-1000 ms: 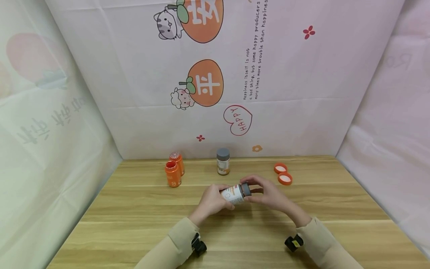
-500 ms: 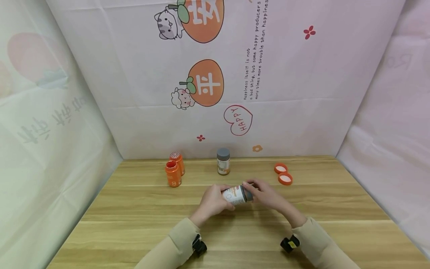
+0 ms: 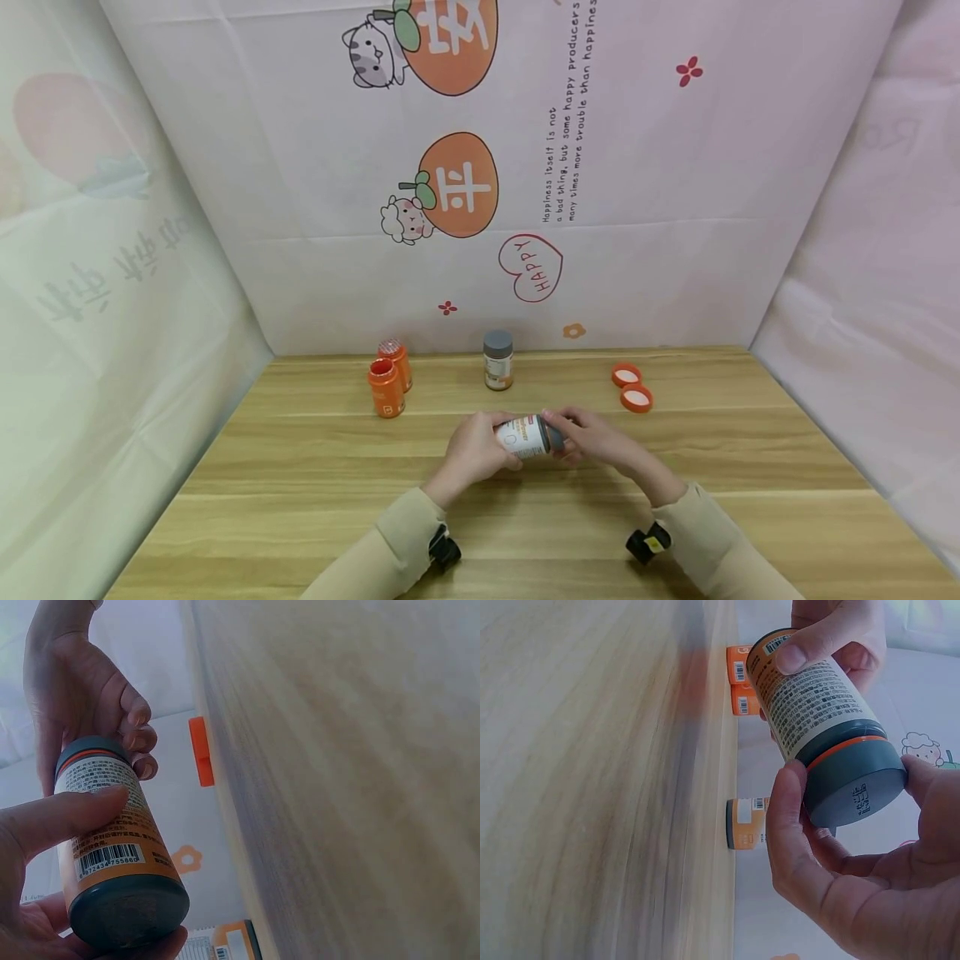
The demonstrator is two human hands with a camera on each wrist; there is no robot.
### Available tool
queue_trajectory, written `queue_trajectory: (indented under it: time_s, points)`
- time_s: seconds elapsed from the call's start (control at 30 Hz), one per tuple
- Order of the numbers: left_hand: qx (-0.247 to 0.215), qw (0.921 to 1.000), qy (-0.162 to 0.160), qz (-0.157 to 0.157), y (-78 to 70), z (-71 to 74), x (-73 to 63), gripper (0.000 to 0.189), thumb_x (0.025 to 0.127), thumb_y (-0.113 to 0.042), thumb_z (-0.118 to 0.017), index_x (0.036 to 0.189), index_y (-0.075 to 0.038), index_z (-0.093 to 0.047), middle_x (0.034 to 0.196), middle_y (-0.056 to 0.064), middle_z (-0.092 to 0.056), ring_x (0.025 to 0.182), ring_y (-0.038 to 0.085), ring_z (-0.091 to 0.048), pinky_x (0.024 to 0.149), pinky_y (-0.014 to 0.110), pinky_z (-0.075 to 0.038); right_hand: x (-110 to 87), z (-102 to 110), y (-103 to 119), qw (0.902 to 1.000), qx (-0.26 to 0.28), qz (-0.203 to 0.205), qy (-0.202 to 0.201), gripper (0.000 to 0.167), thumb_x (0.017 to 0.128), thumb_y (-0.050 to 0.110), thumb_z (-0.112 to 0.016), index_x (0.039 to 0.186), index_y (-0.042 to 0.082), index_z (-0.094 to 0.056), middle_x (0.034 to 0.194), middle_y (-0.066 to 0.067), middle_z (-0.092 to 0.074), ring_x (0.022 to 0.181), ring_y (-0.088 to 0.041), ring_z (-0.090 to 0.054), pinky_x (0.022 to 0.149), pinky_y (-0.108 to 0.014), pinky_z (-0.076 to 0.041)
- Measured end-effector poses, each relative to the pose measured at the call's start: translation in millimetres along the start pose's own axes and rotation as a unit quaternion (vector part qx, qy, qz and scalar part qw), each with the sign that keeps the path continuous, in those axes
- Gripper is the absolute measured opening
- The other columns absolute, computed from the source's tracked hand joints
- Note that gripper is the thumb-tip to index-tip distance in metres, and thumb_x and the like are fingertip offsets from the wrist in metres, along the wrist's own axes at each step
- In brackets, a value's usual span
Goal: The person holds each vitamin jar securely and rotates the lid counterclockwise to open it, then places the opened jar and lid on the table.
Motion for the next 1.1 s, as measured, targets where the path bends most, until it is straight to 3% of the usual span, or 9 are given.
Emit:
queue_trajectory:
  time_s: [0.47,0.77,1.1]
  points:
    - [-0.004,0.9999,0.006,0.008,-0.1,1.7,-1.5,0.063,0.054,-0.01,-0.088,0.114,-0.013,-0.069,0.095,0.004,-0.07,0.075,0.013,-0.055,0.065,0.028,-0.044,-1.4,-1,3,0.9995,0.027,0.002,0.013,0.064,0.092,0.05,-0.052,0.129,-0.002,-0.045,0.103,-0.016,-0.058,0.087,-0.026,-0.065,0.078,-0.043,-0.055]
    - [-0.011,0.9998,0.011,0.01,2.5,1.9,-0.6,0.062,0.055,-0.011,-0.088,0.114,-0.012,-0.068,0.096,0.006,-0.069,0.075,0.014,-0.056,0.066,0.029,-0.045,-7.1,-1,13,0.9984,0.03,0.039,0.027,0.057,0.093,0.044,-0.055,0.129,0.001,-0.044,0.11,-0.018,-0.056,0.091,-0.03,-0.064,0.082,-0.046,-0.053]
    - [-0.016,0.9998,0.009,0.011,4.4,2.7,0.4,0.063,0.054,-0.011,-0.089,0.113,-0.013,-0.069,0.096,0.005,-0.07,0.076,0.015,-0.056,0.067,0.029,-0.044,-7.8,2,14,0.9962,0.029,0.076,0.032,0.05,0.09,0.034,-0.064,0.129,0.008,-0.048,0.125,-0.021,-0.049,0.105,-0.025,-0.057,0.088,-0.049,-0.05]
Point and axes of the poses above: each hand's wrist, its own x-axis towards the middle knuckle, its own z-axis out of the back of the hand, y = z × x, the point moved 9 cm from there along x, towards the middle knuckle
